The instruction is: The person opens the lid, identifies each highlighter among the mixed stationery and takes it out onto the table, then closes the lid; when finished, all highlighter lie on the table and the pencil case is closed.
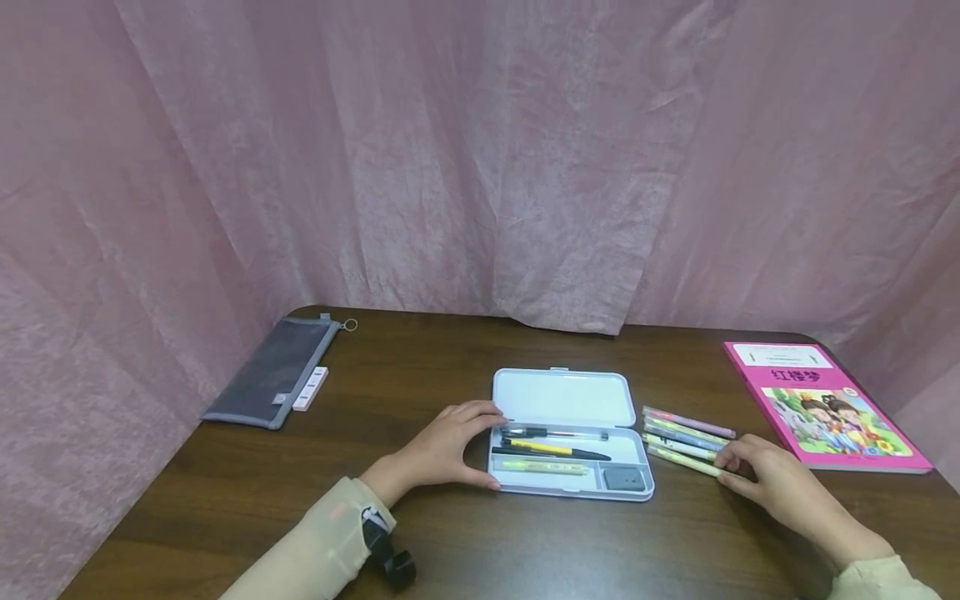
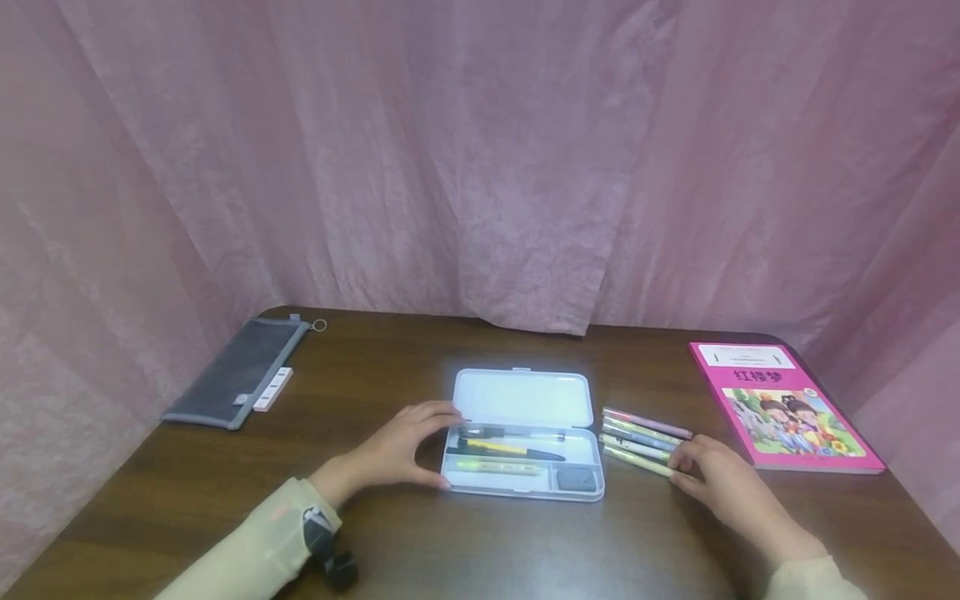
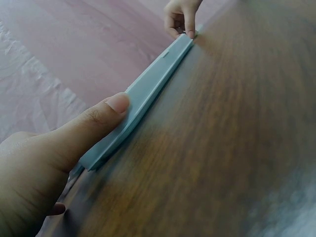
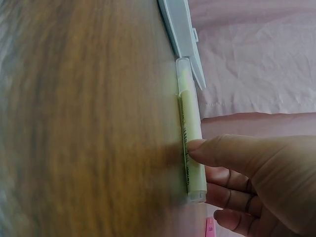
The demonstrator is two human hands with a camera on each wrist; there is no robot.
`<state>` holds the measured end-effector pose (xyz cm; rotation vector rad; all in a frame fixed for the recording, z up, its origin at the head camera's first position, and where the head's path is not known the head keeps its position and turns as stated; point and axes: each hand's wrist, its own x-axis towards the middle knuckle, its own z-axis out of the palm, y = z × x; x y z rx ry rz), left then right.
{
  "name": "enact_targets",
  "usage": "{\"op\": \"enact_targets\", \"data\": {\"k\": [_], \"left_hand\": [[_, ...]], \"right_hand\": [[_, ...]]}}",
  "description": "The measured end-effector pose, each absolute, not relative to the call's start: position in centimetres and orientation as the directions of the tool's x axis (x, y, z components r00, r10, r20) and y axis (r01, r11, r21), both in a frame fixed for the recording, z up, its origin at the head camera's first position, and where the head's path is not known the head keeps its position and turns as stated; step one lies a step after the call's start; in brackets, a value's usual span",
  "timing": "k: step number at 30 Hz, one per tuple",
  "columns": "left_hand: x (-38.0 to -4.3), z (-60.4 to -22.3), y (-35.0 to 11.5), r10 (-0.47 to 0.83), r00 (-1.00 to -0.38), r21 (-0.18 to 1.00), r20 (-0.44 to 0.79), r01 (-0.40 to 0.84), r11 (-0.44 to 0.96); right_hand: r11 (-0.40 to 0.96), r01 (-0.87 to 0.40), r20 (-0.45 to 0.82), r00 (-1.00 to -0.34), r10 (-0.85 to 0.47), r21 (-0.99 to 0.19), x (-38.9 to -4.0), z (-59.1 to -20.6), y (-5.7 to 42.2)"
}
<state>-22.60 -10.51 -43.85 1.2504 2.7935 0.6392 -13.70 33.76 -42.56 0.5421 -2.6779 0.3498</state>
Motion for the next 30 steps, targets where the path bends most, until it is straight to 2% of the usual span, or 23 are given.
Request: {"op": "enact_targets", "data": {"k": [15,22,30], "left_hand": [[-22.6,-43.9,-10.5,0.717,-0.682,0.368,0.147,0.71,0.6],[-22.5,-43.7,-10.5,0.716,-0.683,0.378,0.142,0.706,0.598],[-22.5,-43.8,-10.5,0.717,-0.679,0.367,0.154,0.714,0.597]], "right_hand": [[0.891,-0.42,0.41,-0.853,-0.323,-0.173,-13.5,-42.3,33.7],[0.869,-0.453,0.419,-0.841,-0.342,-0.199,-13.5,-40.8,33.4],[0.878,-0.424,0.35,-0.875,-0.335,-0.222,-13.6,-38.6,32.3]]}}
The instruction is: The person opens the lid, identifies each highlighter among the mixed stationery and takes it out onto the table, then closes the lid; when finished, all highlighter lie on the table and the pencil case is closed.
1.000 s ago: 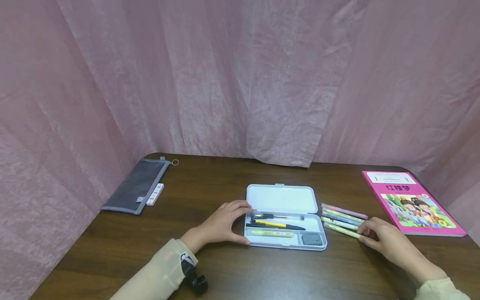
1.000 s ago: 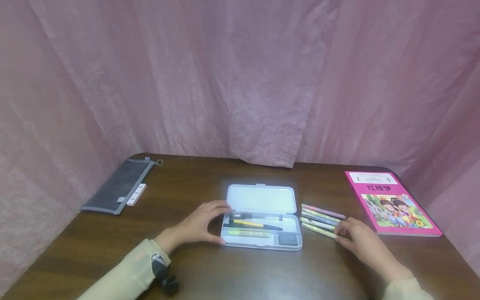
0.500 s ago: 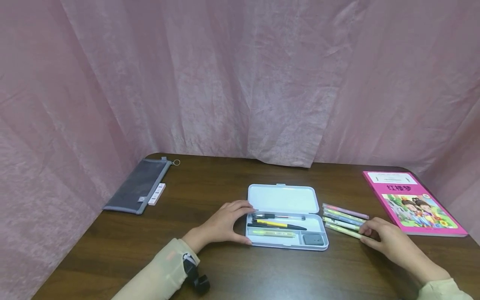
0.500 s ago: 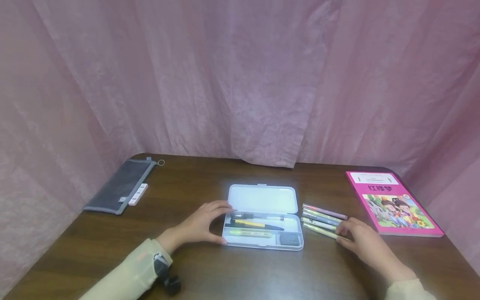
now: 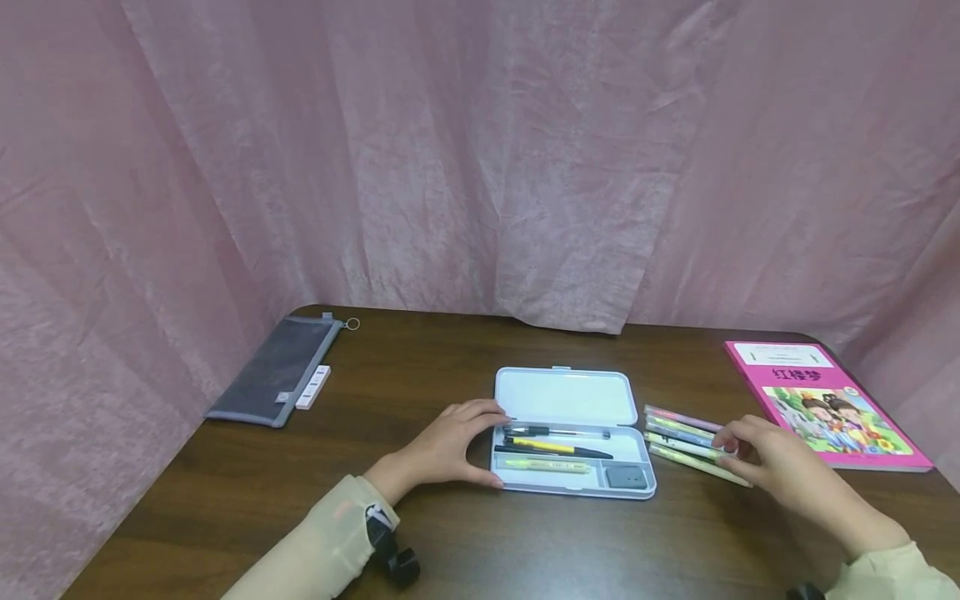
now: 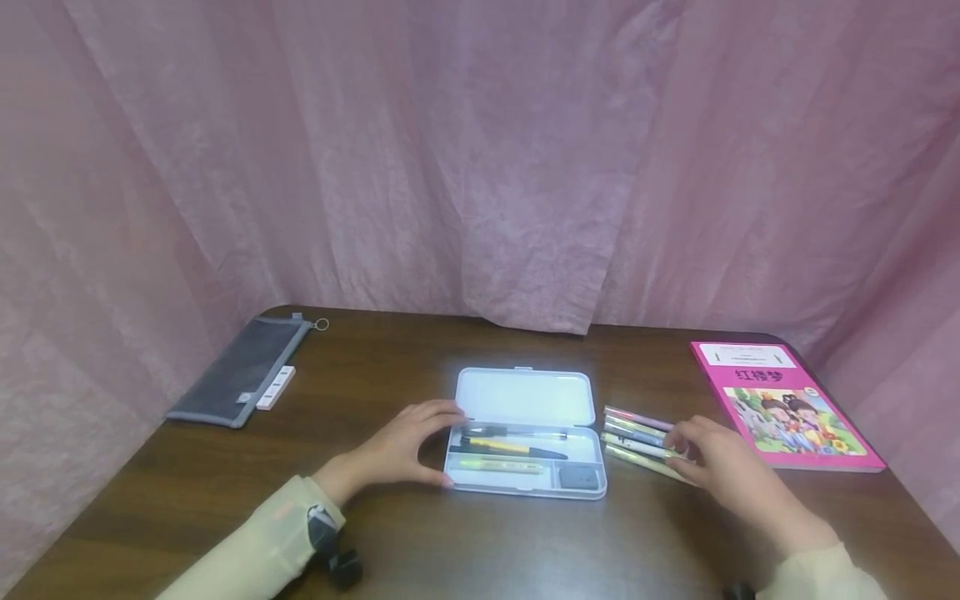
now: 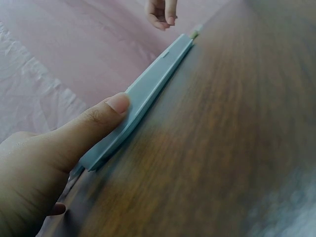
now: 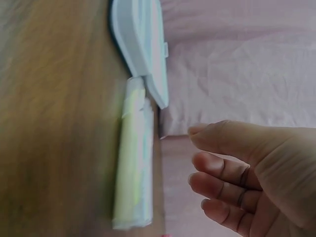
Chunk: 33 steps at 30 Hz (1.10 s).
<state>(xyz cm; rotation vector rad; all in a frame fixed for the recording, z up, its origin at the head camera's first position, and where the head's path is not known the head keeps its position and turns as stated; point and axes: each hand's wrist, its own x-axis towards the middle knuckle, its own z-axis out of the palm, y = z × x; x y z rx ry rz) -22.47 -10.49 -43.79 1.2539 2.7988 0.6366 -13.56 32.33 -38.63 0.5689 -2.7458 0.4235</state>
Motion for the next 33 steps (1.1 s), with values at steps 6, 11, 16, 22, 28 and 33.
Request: {"op": "enact_targets", "data": {"k": [6,11,16,22,28,33], "left_hand": [[-22.5,-43.9,-10.5,0.716,-0.681,0.371,0.154,0.712,0.597],[-22.6,-44.0,-10.6,0.719,-0.676,0.37,0.16,0.717,0.592],[-22.7,-44.2,-10.6,0.723,-0.671,0.361,0.168,0.724,0.588],[-22.7,-44.1,-10.6,0.719,-0.674,0.358,0.172,0.723,0.592],[-22.5,-44.0,-10.6,0.721,-0.67,0.363,0.174,0.725,0.586],[-22.6,-44.1,-10.6,0.719,-0.675,0.362,0.164,0.719,0.593]], "right_hand": [[0.871,-0.448,0.348,-0.864,-0.364,-0.2,-13.9,-37.0,31.2],[0.864,-0.472,0.359,-0.848,-0.391,-0.174,-14.1,-36.0,30.0],[0.853,-0.487,0.325,-0.85,-0.415,-0.186,-14.1,-35.0,28.5],[0.829,-0.509,0.294,-0.849,-0.439,-0.231,-14.3,-34.3,26.5],[0.811,-0.523,0.253,-0.849,-0.465,-0.263,-14.7,-34.3,24.8],[0.799,-0.528,0.215,-0.848,-0.484,-0.288,-15.0,-34.4,23.3]]}}
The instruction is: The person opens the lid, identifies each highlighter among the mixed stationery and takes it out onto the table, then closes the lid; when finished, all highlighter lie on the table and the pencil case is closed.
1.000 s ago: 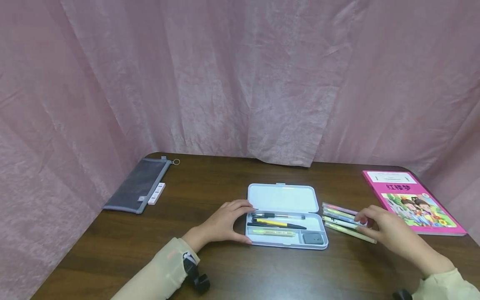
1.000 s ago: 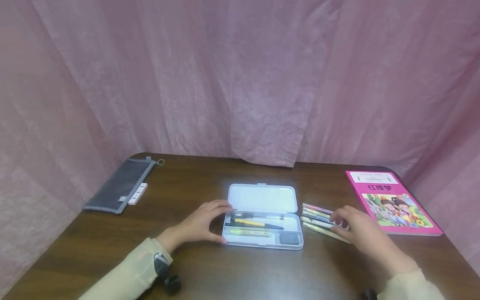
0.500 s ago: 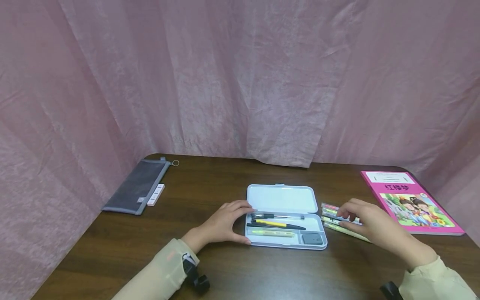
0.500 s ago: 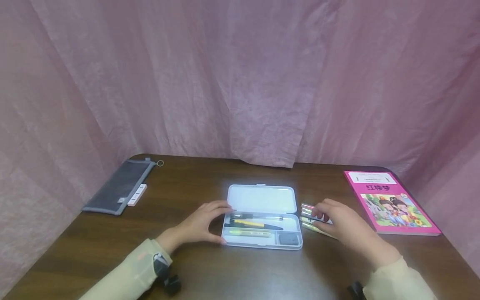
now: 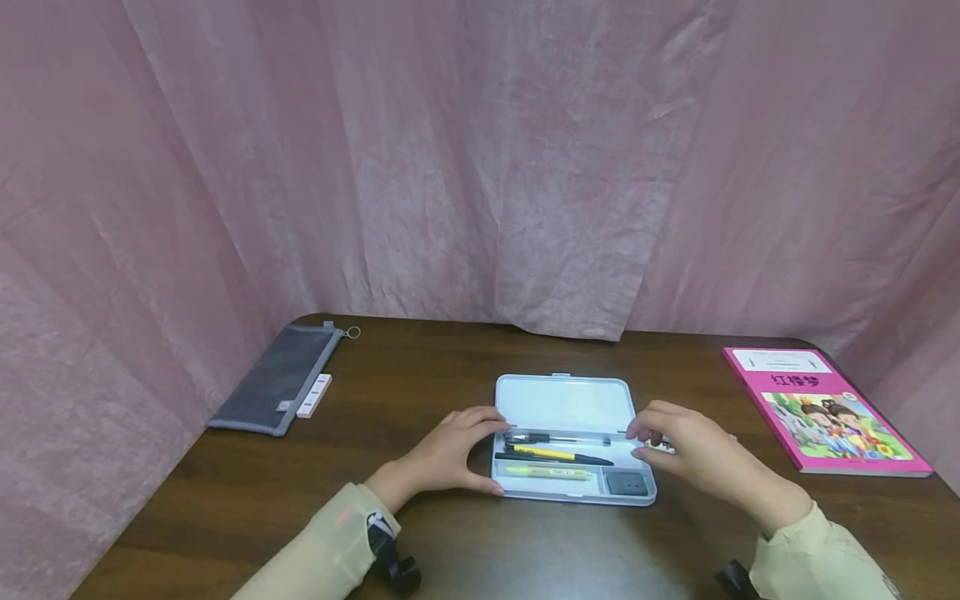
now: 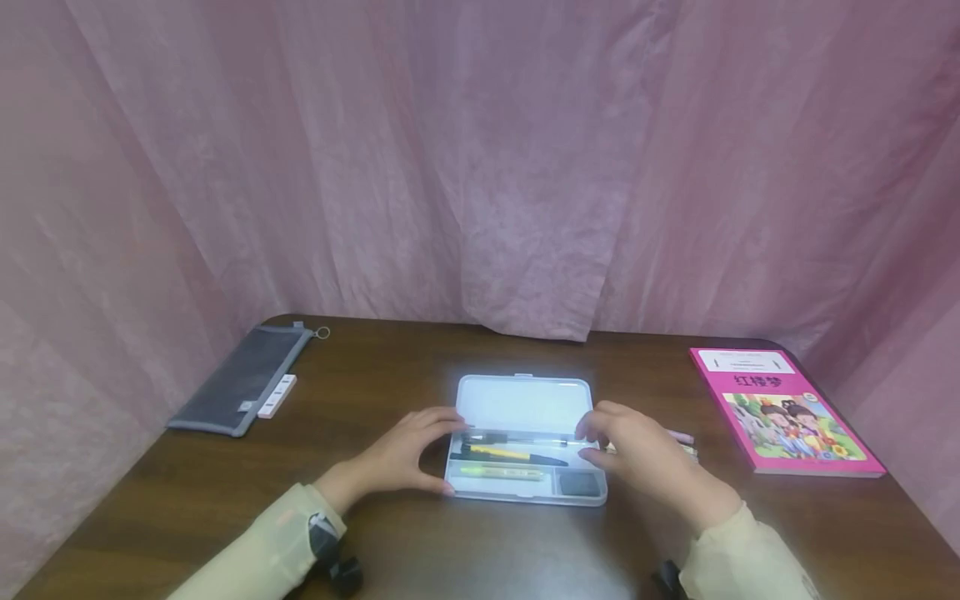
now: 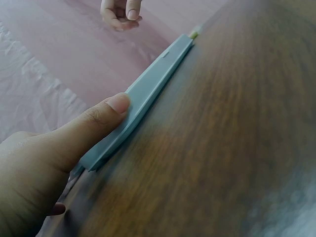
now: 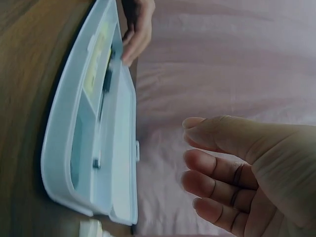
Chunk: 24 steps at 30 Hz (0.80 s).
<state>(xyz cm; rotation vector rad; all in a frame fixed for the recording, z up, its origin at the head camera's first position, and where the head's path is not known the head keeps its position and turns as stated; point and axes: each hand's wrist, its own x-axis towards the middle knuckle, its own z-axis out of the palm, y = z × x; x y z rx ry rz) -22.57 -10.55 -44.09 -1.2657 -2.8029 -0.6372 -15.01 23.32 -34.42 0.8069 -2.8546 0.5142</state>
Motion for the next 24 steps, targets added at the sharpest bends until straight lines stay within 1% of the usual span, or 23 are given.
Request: {"op": "enact_targets", "data": {"k": [11,16,19,24], "left_hand": [[-22.5,-44.0,-10.6,0.719,-0.676,0.365,0.162,0.718,0.593],[-22.5,-44.0,-10.5,0.722,-0.672,0.358,0.166,0.723,0.591],[-22.5,-44.0,-10.5,0.721,-0.673,0.359,0.164,0.721,0.592],[-22.6,-44.1,-10.6,0.718,-0.678,0.362,0.159,0.716,0.597]], "right_hand": [[0.744,-0.592,0.213,-0.806,-0.552,-0.31,-15.7,-36.6,20.5],[0.703,-0.64,0.253,-0.768,-0.588,-0.309,-15.9,-37.6,19.5],[0.7,-0.639,0.245,-0.769,-0.591,-0.318,-15.9,-37.9,19.1],[0.708,-0.623,0.196,-0.78,-0.594,-0.332,-16.2,-38.4,18.4]]}}
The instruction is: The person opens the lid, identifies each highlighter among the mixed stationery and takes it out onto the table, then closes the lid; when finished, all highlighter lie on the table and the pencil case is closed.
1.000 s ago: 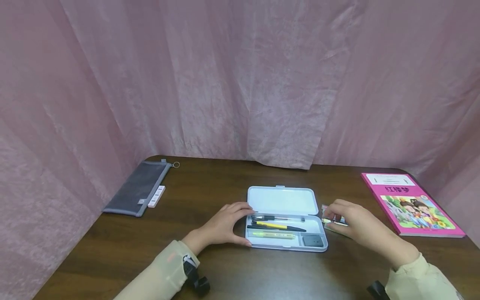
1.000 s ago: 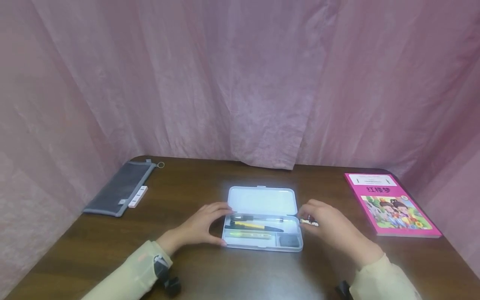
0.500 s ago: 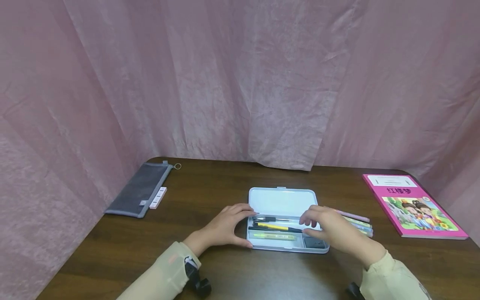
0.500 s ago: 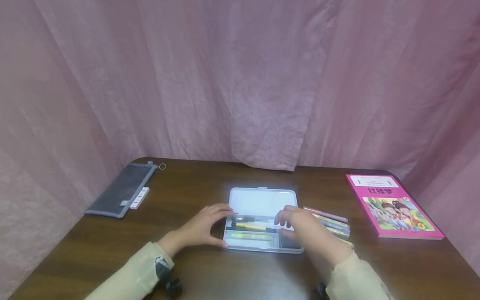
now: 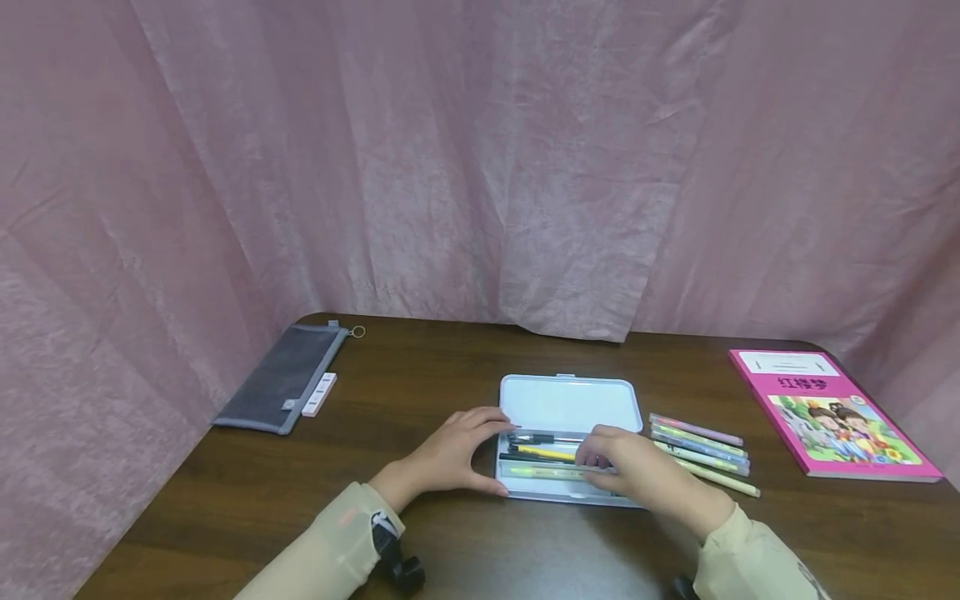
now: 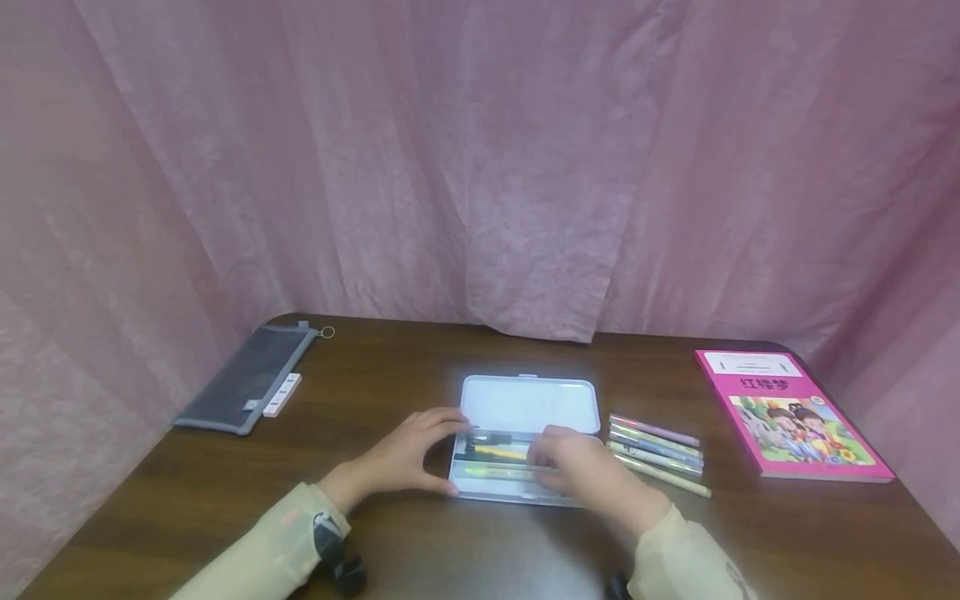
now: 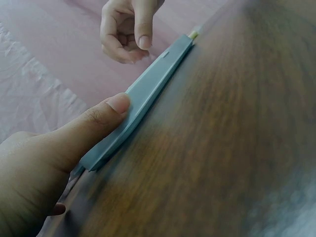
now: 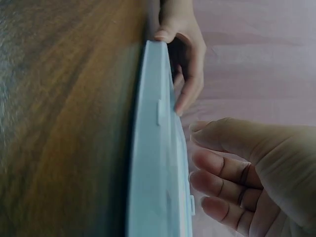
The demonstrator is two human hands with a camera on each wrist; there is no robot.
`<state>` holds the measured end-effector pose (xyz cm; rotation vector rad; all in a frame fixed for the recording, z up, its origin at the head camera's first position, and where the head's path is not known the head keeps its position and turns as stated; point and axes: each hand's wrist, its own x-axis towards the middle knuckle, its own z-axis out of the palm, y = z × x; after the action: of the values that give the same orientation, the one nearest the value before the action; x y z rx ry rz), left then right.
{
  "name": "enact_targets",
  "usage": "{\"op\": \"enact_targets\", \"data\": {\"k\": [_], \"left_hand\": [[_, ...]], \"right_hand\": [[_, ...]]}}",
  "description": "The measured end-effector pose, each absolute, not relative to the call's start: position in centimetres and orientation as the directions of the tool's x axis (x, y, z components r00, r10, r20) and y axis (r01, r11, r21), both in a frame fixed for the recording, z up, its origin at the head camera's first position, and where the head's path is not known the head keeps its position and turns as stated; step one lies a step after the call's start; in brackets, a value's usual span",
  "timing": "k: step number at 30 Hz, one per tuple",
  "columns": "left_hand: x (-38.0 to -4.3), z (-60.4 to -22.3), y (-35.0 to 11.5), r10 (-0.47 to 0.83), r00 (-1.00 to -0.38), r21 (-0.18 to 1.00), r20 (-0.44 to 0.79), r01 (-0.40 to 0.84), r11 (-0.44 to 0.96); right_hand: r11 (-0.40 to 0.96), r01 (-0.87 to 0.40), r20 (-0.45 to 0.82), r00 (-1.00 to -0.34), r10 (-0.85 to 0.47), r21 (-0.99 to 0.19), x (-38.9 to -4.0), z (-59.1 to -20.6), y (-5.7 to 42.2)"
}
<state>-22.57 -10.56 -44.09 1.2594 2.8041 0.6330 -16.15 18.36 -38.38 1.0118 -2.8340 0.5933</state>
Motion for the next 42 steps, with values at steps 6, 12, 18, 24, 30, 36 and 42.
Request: {"op": "enact_targets", "data": {"k": [6,12,18,24,30,36,42], "left_hand": [[-22.5,-44.1,-10.6,0.718,-0.677,0.364,0.159,0.716,0.595],[-22.5,-44.0,-10.6,0.719,-0.677,0.36,0.159,0.718,0.596],[-22.6,-44.1,-10.5,0.723,-0.672,0.351,0.161,0.724,0.594],[-22.6,-44.0,-10.6,0.723,-0.673,0.357,0.157,0.721,0.593],[-22.6,-44.0,-10.6,0.72,-0.677,0.361,0.156,0.717,0.596],[-22.6,-44.0,-10.5,0.718,-0.679,0.358,0.152,0.715,0.6],[-22.5,-43.9,-10.5,0.718,-0.681,0.373,0.146,0.71,0.597]], "right_hand": [[0.707,-0.64,0.188,-0.767,-0.614,-0.302,-16.3,-38.9,17.7],[0.701,-0.666,0.194,-0.746,-0.637,-0.256,-16.3,-39.1,17.3],[0.709,-0.66,0.167,-0.751,-0.639,-0.249,-16.3,-39.5,17.1],[0.715,-0.657,0.157,-0.753,-0.639,-0.239,-16.4,-39.8,17.1],[0.718,-0.66,0.173,-0.751,-0.637,-0.221,-16.5,-39.9,17.0],[0.71,-0.678,0.224,-0.734,-0.641,-0.188,-16.5,-40.2,17.0],[0.715,-0.684,0.243,-0.724,-0.645,-0.141,-16.7,-40.5,16.8]]}}
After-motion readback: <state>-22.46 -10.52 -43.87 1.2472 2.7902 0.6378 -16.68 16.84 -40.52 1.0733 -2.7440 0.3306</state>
